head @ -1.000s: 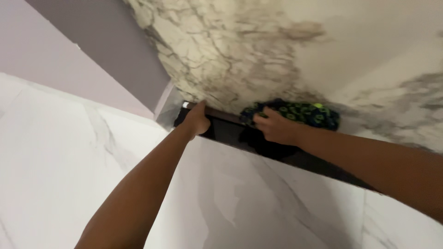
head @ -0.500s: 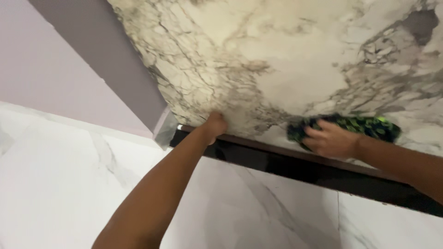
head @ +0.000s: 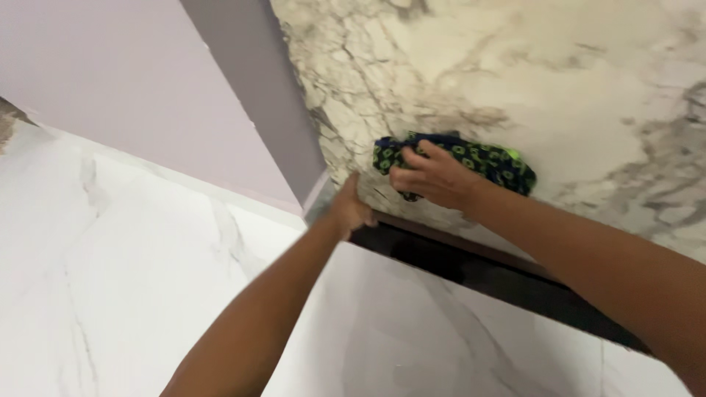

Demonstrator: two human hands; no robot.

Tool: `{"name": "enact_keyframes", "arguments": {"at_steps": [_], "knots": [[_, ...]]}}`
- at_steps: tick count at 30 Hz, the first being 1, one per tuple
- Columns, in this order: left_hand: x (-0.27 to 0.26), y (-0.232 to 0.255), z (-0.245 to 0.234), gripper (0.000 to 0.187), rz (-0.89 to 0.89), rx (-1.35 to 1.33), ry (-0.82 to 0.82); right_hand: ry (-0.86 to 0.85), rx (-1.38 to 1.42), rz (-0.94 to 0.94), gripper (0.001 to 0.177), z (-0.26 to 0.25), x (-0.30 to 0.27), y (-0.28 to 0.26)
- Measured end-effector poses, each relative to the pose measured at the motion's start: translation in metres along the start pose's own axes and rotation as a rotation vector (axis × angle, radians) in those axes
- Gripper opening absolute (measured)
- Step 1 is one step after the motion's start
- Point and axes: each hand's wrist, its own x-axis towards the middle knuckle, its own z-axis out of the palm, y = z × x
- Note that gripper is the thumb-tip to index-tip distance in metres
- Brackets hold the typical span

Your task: The person wipes a marble-patterned wall with a green patterned cloth. They move the cloth across the surface in circular and sweeping motions, cleaning around a metal latch and hanging clothes.

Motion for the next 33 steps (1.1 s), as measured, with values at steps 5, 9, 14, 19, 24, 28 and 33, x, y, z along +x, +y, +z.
{"name": "enact_keyframes", "arguments": {"at_steps": [5, 9, 14, 19, 24, 28, 33], "knots": [[-0.049, 0.029, 0.049, 0.153, 0.630, 0.191, 0.334, 0.097, 0.209, 0.348, 0.032, -0.009, 0.019, 0.022], [-0.035, 0.081, 0.085, 0.113, 0.867, -0.372, 0.350, 0.106, 0.251, 0.409, 0.031, -0.046, 0.040, 0.038], [-0.025, 0.086, 0.088, 0.084, 0.825, -0.032, 0.757, -0.173, 0.556, 0.314, 0.089, -0.095, 0.050, 0.079], [0.004, 0.052, 0.075, 0.054, 0.653, -0.029, 0.800, 0.042, 0.467, 0.387, 0.047, -0.122, 0.041, 0.086], [0.044, 0.008, 0.036, 0.065, -0.172, 0.032, 0.843, 0.232, 0.360, 0.291, 0.028, -0.104, 0.029, 0.093], [0.067, -0.010, 0.016, 0.061, -0.414, -0.329, 0.596, 0.293, 0.267, 0.214, 0.018, -0.084, 0.022, 0.094], [0.080, 0.012, 0.008, 0.065, -0.195, -1.110, 0.339, 0.309, 0.189, 0.174, 0.021, -0.075, 0.021, 0.094]]}}
